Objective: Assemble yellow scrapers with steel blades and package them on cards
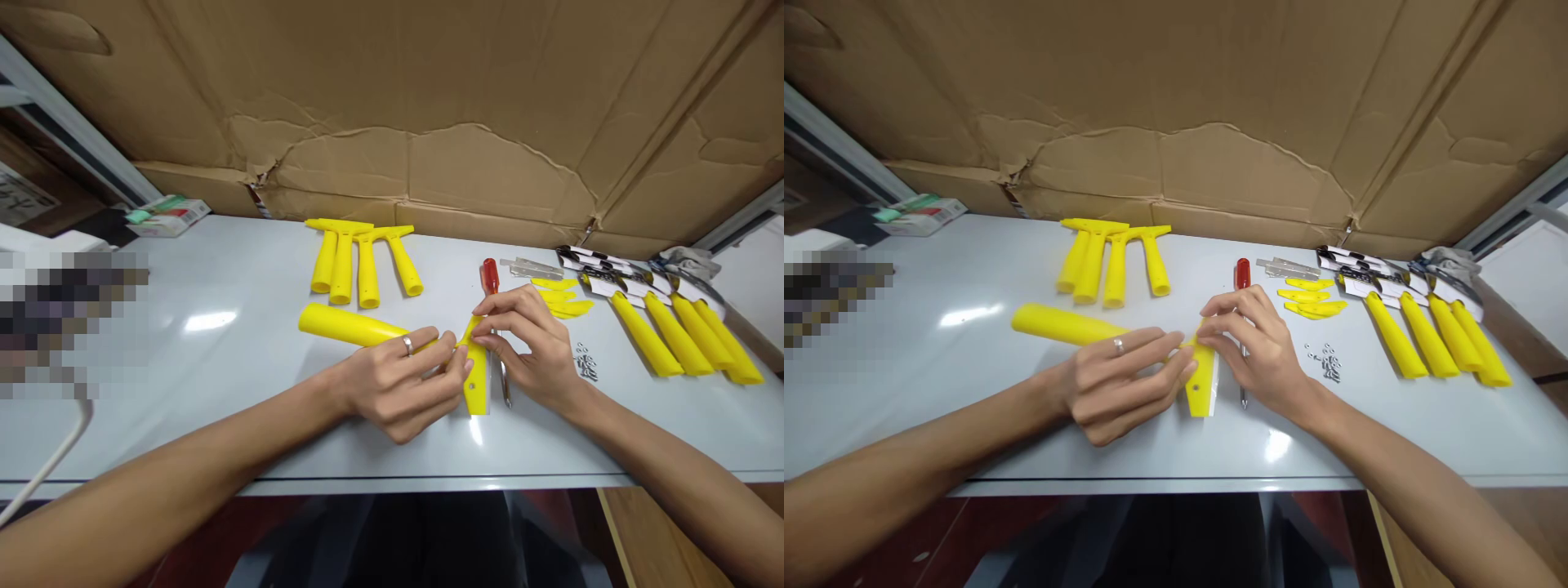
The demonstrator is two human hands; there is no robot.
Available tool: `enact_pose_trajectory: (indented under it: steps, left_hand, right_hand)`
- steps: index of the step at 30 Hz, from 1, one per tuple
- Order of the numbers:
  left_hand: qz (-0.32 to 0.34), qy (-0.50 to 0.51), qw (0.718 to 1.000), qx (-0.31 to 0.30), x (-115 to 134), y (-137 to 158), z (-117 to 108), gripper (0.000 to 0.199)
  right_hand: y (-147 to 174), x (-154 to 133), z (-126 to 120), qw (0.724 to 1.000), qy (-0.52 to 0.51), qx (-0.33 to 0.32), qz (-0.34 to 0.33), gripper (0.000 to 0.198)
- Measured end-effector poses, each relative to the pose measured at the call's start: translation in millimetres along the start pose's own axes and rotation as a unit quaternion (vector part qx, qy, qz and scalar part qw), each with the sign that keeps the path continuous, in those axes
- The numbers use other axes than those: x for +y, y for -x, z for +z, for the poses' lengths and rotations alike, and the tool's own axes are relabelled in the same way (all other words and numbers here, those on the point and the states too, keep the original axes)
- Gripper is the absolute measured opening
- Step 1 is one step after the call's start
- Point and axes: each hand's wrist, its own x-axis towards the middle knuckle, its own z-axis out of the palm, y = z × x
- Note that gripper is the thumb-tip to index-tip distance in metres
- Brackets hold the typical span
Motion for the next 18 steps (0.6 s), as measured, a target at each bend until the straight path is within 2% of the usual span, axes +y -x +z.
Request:
enact_pose_trajectory:
  steps: [3,8,12,18]
  left_hand:
    - [-0.004,0.006,1.0,0.003,0.1,0.2,0.6,0.021]
    - [-0.023,0.004,0.999,0.027,0.5,4.0,4.5,0.016]
    - [-0.019,-0.012,1.0,0.006,1.0,5.2,4.1,0.017]
    - [-0.026,-0.005,1.0,0.005,2.9,4.6,4.6,0.015]
  right_hand:
    - [-1.0,-1.3,-1.0,1.0,0.007,0.007,-0.009,0.015]
    - [-1.1,2.3,-8.4,0.999,-0.006,-0.022,-0.035,0.021]
    - [0.7,5.0,-12.9,0.996,-0.012,-0.038,-0.074,0.031]
    - [2.4,6.5,-13.5,0.994,0.001,-0.058,-0.089,0.037]
